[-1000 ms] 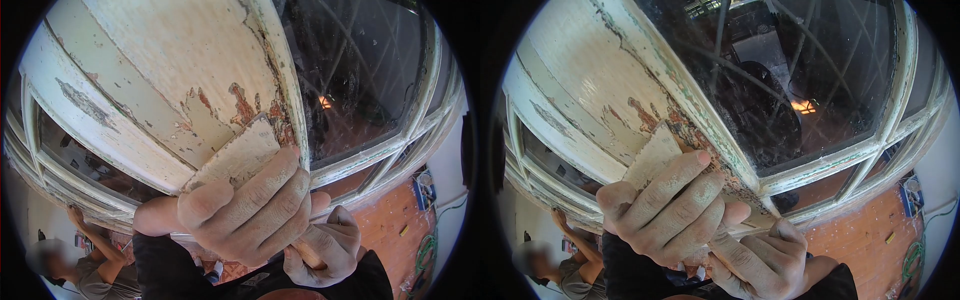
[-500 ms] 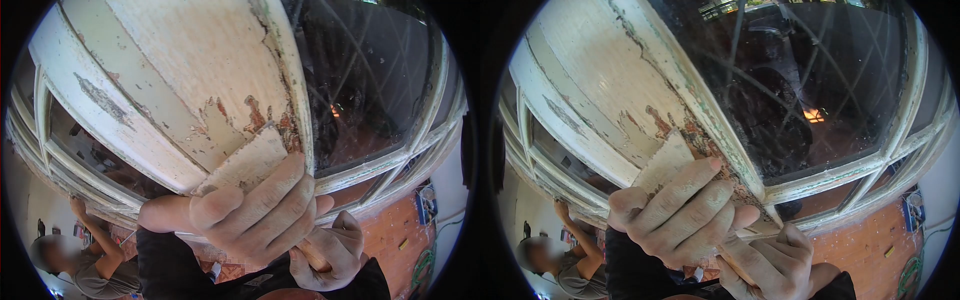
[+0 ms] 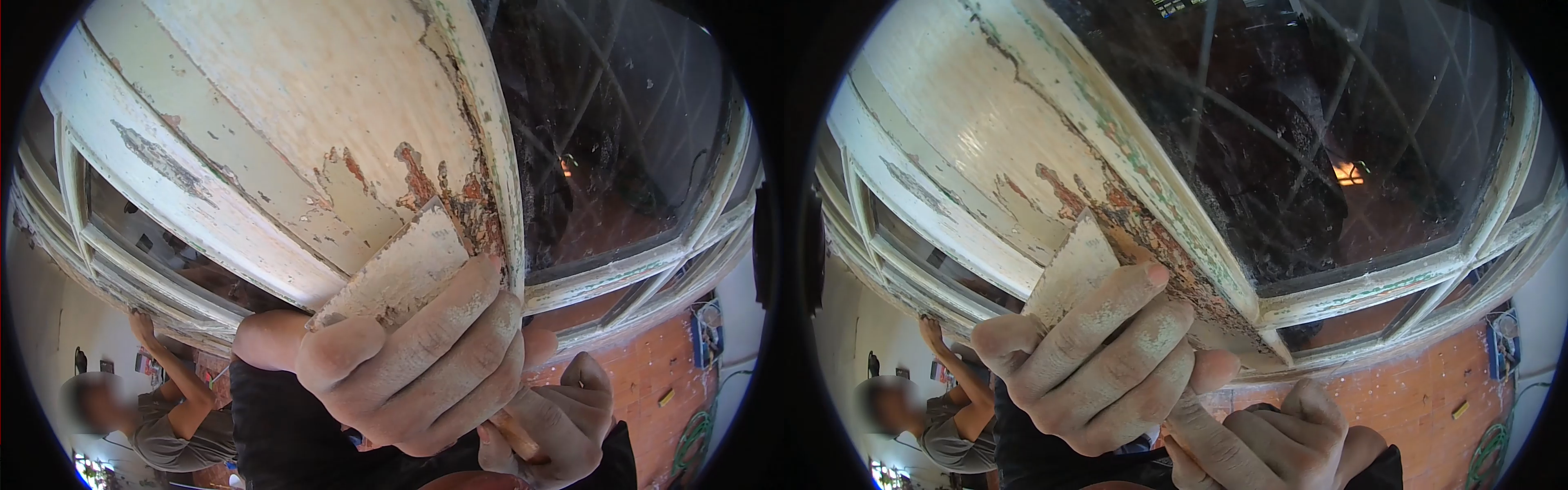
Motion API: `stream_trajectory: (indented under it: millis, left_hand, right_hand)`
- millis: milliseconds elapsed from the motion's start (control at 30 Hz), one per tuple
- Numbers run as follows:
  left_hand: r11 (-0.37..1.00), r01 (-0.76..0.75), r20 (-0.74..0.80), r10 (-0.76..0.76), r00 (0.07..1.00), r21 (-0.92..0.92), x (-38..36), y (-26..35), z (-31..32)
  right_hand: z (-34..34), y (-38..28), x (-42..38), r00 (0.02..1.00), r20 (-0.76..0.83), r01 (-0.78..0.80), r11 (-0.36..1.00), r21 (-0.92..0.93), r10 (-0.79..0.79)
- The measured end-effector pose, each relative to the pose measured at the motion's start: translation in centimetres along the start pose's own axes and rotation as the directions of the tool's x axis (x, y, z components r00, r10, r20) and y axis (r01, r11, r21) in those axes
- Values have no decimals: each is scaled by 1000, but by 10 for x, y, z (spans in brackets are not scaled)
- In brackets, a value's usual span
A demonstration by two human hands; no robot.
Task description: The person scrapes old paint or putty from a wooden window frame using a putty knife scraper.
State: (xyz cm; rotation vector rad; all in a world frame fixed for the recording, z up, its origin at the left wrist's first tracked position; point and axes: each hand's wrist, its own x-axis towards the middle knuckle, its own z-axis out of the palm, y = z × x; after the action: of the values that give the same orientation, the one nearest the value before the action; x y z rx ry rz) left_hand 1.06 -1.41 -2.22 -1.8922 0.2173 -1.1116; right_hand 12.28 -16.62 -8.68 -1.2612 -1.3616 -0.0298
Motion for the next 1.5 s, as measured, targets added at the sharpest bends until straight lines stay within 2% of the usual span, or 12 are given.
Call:
stream_trajectory:
  millis: [33, 100, 133, 200, 500, 600, 700, 800, 1033, 1200, 1333, 1500]
  left_hand:
    - [1000, -3, 27, 4, 1000, -30, -1, -2, -2]
    - [998, -4, 56, 8, 998, -60, -5, -4, -2]
    - [998, -9, 43, 12, 999, -64, -8, -5, -1]
    - [997, -13, 23, 14, 1000, -78, -11, -6, 0]
    - [986, -161, 38, 163, 986, -45, -10, -30, -5]
    - [923, -359, 74, 371, 926, -140, -1, -42, -5]
    - [987, -131, 32, 135, 990, -91, -15, -29, -1]
    - [982, -149, -71, 141, 987, -113, -16, -32, 6]
    - [976, -210, 91, 215, 972, -66, -10, -39, -14]
    - [969, -221, 107, 233, 967, -110, -2, -53, -6]
    - [991, -108, 47, 112, 993, -85, 1, -51, -4]
    - [985, -133, 114, 146, 983, -113, -8, -36, -7]
  right_hand:
    - [-1, 4, 3, 1000, -2, -5, 1000, 3, 5]
    - [-5, 16, 13, 958, 101, 250, 953, 172, -270]
    - [1, 12, 9, 958, 102, 248, 953, 174, -268]
    - [19, 0, -2, 997, -56, 52, 995, -80, -56]
    - [41, 9, -1, 982, -76, 174, 985, 25, -171]
    - [49, 6, -5, 977, -77, 196, 979, -49, -200]
    - [64, 10, -3, 941, -247, 235, 972, -20, -233]
    - [64, 9, -7, 964, -180, 199, 980, 12, -194]
    - [84, 18, -4, 953, -213, 251, 954, 163, -214]
    - [103, 26, 20, 846, -470, 380, 903, 201, -252]
    - [99, 24, 22, 834, -483, 407, 889, 212, -266]
    - [79, 27, -5, 937, -259, 292, 932, 215, -234]
